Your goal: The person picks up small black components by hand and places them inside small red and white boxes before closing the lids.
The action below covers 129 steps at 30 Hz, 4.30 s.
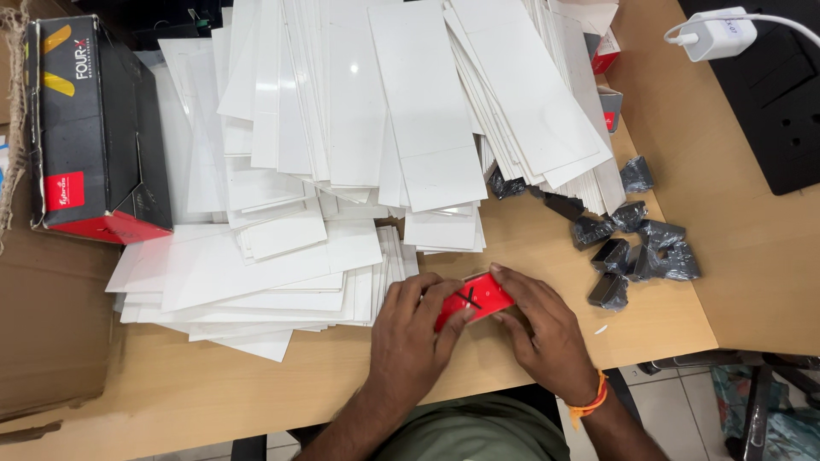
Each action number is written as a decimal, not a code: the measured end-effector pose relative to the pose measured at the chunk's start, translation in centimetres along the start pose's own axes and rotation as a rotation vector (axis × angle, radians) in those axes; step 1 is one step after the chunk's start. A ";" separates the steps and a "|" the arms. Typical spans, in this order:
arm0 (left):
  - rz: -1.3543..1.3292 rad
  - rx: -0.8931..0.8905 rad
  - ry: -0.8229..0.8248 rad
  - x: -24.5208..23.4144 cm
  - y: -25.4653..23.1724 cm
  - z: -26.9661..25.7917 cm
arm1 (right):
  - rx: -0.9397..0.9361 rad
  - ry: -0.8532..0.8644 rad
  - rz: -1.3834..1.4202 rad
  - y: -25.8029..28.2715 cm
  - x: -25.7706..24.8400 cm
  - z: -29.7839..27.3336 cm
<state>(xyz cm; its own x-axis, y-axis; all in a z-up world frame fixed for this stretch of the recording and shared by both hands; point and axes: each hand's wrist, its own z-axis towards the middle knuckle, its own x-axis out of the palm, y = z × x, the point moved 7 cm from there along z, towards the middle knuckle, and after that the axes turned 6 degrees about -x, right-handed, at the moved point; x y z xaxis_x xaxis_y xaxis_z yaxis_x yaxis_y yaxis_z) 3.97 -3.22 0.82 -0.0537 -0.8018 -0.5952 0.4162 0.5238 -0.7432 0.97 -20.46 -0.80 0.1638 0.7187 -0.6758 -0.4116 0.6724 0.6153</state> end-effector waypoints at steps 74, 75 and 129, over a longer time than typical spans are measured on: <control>0.854 1.137 0.105 17.9 -8.1 14.1 | 0.433 -0.254 -0.079 -25.2 -10.8 12.6; 0.858 1.171 0.128 18.9 -7.8 14.5 | 0.458 -0.258 -0.068 -25.5 -10.8 12.6; 0.884 1.259 0.008 18.6 -9.4 14.3 | 0.407 -0.396 0.284 -29.2 -8.8 11.9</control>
<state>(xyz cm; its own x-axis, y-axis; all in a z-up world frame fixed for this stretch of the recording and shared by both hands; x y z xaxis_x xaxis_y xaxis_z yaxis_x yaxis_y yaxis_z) 12.00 -27.12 1.13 0.6123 -0.3719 -0.6977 0.7894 0.2381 0.5658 22.28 -44.30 -8.02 0.4497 0.8376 -0.3103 -0.1262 0.4035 0.9062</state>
